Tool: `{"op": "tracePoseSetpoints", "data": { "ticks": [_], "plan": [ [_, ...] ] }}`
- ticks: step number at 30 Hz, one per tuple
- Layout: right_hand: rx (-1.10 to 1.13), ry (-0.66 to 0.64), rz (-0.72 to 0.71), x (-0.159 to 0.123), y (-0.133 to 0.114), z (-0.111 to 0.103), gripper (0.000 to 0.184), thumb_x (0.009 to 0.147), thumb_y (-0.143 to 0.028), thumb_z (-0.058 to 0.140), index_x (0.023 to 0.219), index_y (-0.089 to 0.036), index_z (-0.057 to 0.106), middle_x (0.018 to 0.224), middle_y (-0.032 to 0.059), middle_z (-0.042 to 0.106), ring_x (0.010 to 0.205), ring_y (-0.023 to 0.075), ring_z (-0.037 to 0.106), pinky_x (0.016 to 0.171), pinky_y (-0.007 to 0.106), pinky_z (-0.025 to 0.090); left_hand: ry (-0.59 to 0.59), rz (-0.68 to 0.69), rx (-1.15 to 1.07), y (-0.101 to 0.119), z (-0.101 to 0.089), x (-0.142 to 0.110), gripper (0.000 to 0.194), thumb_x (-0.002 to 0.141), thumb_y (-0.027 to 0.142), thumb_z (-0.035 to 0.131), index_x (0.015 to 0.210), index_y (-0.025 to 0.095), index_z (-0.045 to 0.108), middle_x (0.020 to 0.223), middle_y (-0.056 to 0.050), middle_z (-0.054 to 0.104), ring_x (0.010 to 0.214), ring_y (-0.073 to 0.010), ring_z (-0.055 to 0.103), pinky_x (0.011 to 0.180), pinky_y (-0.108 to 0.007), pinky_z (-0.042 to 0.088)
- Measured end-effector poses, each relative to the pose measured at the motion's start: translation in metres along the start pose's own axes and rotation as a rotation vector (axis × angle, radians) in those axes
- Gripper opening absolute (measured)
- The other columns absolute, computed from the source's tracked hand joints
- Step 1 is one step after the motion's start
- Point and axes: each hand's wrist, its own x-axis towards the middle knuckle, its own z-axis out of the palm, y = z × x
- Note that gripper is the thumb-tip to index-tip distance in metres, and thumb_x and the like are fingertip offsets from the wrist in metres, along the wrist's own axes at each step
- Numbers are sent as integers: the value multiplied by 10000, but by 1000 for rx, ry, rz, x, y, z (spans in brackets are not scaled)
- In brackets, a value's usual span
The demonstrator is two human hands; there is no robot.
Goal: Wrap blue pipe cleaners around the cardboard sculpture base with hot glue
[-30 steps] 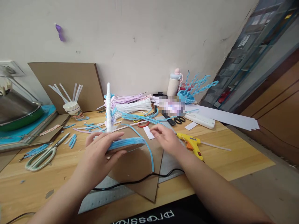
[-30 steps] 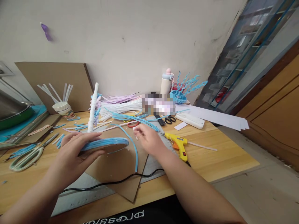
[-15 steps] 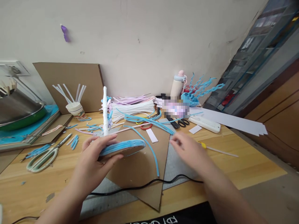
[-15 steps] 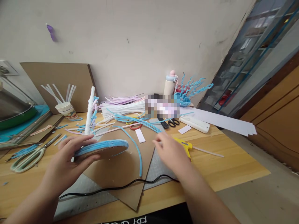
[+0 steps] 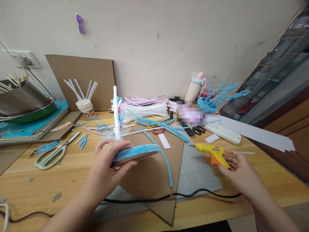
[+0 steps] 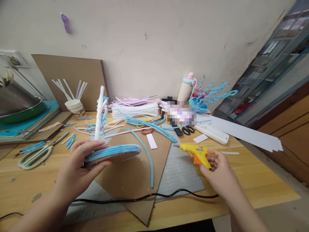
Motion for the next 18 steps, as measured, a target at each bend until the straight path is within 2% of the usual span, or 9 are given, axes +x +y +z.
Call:
{"op": "tracePoseSetpoints", "data": {
  "ticks": [2,5,7,9,11,13,16,18],
  "plan": [
    [312,-43,214,-10,-29,-6,513,562,-341,785,987,-283,506,939,18,629,822,203,644,686,296,564,1,1,2,0,1,0,364,893,359,639,1216,276,493,1018,-14,729,929,-217,665,975,-464,390],
    [741,-424,549,-29,-69,-9,499,546,-299,864,961,-217,600,753,-25,550,620,99,550,538,182,499,8,7,5,1,1,1,366,889,368,643,1212,275,498,1014,-11,732,922,-216,665,973,-458,396],
    [982,-647,661,-40,-87,-7,382,561,-267,864,864,-203,640,630,-66,435,505,54,441,460,145,431,16,7,4,2,1,1,356,887,368,644,1202,280,503,1004,-5,731,911,-211,667,969,-452,408],
    [1090,-776,637,-48,-99,-3,257,612,-251,844,777,-203,653,599,-68,407,474,42,392,445,141,406,15,7,6,3,1,1,352,884,365,647,1196,286,505,1000,-2,730,906,-208,668,964,-446,419],
    [1065,-810,524,-54,-107,2,215,651,-254,832,798,-207,682,657,-32,503,526,58,458,496,157,443,4,13,13,4,0,2,339,879,361,654,1179,292,512,1004,-2,730,912,-205,670,960,-439,421],
    [1024,-852,414,-59,-114,7,239,681,-323,820,862,-219,705,749,8,593,588,80,519,544,178,471,-9,29,17,5,0,2,310,869,352,667,1140,292,528,1014,2,732,923,-202,676,961,-429,413],
    [1006,-1009,331,-67,-122,15,290,755,-516,726,802,-232,689,766,20,633,487,65,465,449,177,410,-9,53,5,5,-1,3,281,852,336,688,1094,293,550,1021,17,739,928,-198,689,964,-421,398],
    [856,-999,242,-74,-128,21,326,775,-559,697,821,-237,682,795,24,660,465,67,467,430,186,409,-8,58,-2,6,-1,3,284,847,329,695,1094,296,559,1020,22,740,929,-198,695,965,-420,393]
  ]
}}
